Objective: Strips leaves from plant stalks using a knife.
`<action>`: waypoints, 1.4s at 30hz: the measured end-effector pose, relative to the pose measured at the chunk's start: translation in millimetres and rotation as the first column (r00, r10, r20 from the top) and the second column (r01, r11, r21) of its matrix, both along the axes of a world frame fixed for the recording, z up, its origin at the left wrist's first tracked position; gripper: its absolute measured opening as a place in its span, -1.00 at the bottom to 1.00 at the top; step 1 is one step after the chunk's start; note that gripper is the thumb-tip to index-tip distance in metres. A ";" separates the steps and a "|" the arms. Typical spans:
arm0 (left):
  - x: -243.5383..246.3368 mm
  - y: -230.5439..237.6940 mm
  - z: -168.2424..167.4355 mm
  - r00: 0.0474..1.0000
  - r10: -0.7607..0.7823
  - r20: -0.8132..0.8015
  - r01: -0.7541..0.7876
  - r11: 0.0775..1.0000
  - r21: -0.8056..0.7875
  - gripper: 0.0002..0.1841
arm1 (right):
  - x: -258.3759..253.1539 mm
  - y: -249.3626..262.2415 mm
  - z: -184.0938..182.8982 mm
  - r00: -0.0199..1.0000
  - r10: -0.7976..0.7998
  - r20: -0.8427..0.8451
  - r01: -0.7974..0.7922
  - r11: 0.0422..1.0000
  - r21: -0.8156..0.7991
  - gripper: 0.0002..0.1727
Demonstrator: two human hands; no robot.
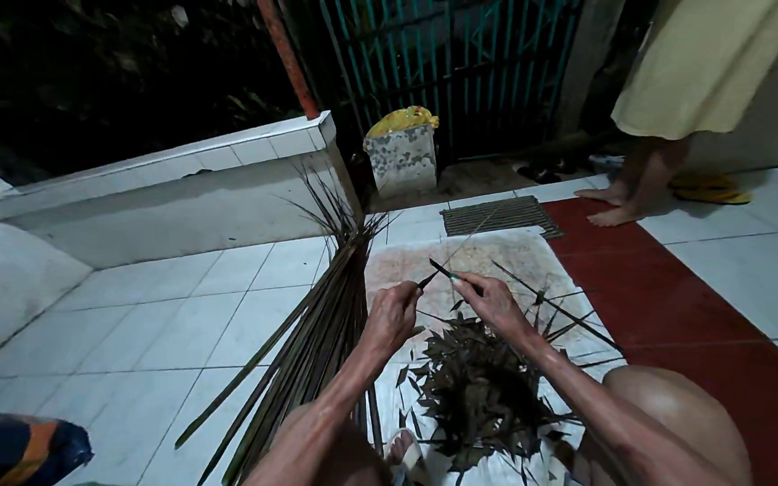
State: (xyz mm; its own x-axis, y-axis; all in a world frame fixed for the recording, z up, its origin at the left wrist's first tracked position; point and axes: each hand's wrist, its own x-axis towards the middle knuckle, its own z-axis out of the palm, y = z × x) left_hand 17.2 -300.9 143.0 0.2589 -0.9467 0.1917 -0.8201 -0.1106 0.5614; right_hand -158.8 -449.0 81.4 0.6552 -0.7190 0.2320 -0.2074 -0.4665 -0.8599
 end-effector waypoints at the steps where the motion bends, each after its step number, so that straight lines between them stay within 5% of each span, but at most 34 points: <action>1: -0.2 -0.2 0.1 1.000 -0.004 -0.027 0.004 1.000 0.004 -0.65 | 0.1 -2.1 -0.6 1.000 -0.015 -0.006 0.015 1.000 -0.001 -0.54; 9: -2.6 0.9 4.4 0.977 0.018 -0.214 -0.007 0.999 0.050 -0.66 | -4.6 -24.1 -3.0 0.956 -0.294 0.027 0.292 0.955 0.055 -0.57; 17: -14.9 -8.2 0.4 0.901 0.035 -0.433 -0.028 0.999 0.023 -0.63 | -0.7 -5.7 8.1 0.976 -0.180 0.125 0.142 0.954 0.263 -0.55; 24: -49.6 -16.7 -22.0 0.815 -0.065 -0.575 0.082 0.997 0.004 -0.64 | 5.4 16.6 31.0 0.968 -0.008 0.249 -0.060 0.963 0.263 -0.60; 29: -50.8 -21.7 -32.6 0.825 -0.082 -0.559 0.140 0.988 0.061 -0.61 | 7.6 14.2 21.1 0.986 -0.043 0.162 -0.003 0.962 0.274 -0.66; 31: -42.2 -23.5 -27.7 0.898 -0.119 -0.424 0.196 0.970 0.141 -0.55 | 2.7 7.2 21.4 0.994 -0.050 0.097 0.024 0.968 0.249 -0.63; 34: -35.6 -10.9 8.0 0.993 -0.095 0.076 0.081 0.982 0.171 -0.54 | -12.6 -1.9 32.6 1.000 0.003 0.017 -0.008 0.968 0.252 -0.64; 38: -13.1 -9.6 18.5 0.884 0.026 0.467 0.141 0.937 -0.318 -0.79 | -30.8 -9.4 34.7 0.986 0.167 0.025 -0.166 0.930 0.327 -0.67; 42: 12.5 -22.1 11.1 0.783 -0.099 0.614 0.327 0.905 -0.271 -0.78 | -44.5 -21.7 31.8 0.954 0.299 0.024 -0.288 0.891 0.351 -0.72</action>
State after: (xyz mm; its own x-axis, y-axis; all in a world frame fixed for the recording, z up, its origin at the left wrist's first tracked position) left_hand 29.7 -323.1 154.1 -0.2084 -0.8033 0.5579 -0.9753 0.2132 -0.0572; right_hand -203.4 -470.7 113.3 0.8515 -0.5240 -0.0195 -0.1354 -0.1837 -0.9736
